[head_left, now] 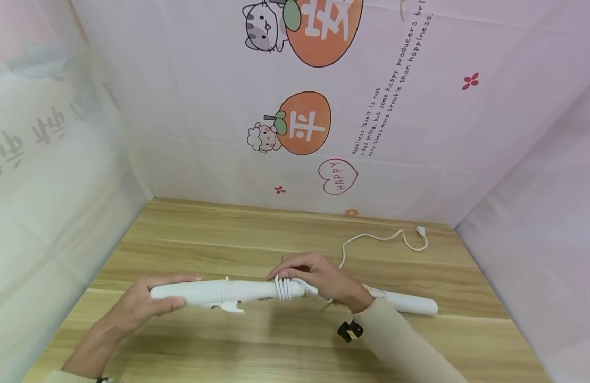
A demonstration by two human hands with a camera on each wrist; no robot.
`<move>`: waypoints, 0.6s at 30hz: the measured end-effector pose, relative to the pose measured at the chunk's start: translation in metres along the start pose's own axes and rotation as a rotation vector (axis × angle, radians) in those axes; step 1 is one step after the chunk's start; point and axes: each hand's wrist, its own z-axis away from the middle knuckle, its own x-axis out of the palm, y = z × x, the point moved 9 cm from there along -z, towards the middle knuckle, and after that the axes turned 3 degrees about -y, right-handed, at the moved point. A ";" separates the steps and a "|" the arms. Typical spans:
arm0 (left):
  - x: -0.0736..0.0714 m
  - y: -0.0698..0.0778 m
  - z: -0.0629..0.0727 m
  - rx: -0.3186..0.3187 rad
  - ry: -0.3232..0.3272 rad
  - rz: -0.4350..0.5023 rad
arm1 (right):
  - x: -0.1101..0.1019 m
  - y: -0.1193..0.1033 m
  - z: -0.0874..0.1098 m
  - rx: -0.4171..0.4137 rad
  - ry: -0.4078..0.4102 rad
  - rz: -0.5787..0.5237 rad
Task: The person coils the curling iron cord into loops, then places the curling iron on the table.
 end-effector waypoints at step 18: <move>-0.011 0.005 -0.008 -0.203 0.381 -0.176 | -0.007 0.021 0.004 0.233 0.410 -0.005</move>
